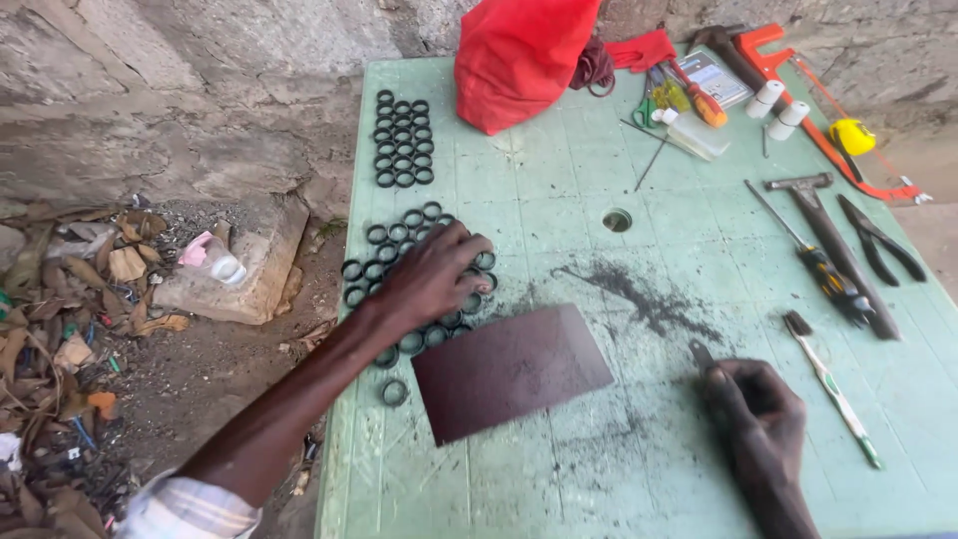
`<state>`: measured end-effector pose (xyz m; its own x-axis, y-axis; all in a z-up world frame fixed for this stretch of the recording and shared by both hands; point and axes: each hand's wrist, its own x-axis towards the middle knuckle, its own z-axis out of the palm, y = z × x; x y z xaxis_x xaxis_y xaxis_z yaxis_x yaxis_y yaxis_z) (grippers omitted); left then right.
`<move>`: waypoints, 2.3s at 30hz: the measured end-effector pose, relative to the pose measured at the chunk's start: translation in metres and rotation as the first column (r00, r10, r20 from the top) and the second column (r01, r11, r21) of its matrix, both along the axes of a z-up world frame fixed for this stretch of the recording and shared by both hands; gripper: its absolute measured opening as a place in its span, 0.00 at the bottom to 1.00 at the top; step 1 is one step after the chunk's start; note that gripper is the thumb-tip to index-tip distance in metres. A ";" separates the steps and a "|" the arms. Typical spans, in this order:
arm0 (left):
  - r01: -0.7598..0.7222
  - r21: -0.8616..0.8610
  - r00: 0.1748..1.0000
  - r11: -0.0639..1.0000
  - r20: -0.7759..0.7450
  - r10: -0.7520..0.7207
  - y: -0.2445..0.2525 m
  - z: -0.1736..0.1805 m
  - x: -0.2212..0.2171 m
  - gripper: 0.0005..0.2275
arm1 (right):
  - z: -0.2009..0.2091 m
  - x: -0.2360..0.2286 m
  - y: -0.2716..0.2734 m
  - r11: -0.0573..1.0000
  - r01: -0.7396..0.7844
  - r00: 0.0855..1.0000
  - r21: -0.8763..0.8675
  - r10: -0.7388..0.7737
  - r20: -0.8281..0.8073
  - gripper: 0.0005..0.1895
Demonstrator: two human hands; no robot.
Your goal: Sand small circular rings using a piece of sandpaper on a workbench.
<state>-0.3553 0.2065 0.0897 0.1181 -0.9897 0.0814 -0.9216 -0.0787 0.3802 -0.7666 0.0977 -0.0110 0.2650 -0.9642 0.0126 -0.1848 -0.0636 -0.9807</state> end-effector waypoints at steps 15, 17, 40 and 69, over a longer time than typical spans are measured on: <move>-0.216 -0.222 0.892 0.951 -0.440 0.100 0.036 0.004 -0.102 0.14 | 0.028 0.017 0.023 0.828 0.081 0.932 -0.555 -0.260 -0.252 0.07; -0.236 -0.194 0.758 0.952 -0.649 0.056 0.046 0.011 -0.139 0.15 | 0.029 0.014 0.024 0.789 0.014 0.910 -0.614 -0.264 -0.319 0.06; -0.276 -0.533 0.499 0.800 -0.791 -0.355 0.085 0.012 -0.248 0.13 | 0.114 0.021 0.085 0.836 -0.529 0.768 -0.147 0.546 0.336 0.21; -0.378 -0.470 0.261 0.797 -0.881 -0.396 0.092 0.004 -0.256 0.17 | 0.124 0.015 0.098 0.859 -0.458 0.782 -0.228 0.511 0.355 0.14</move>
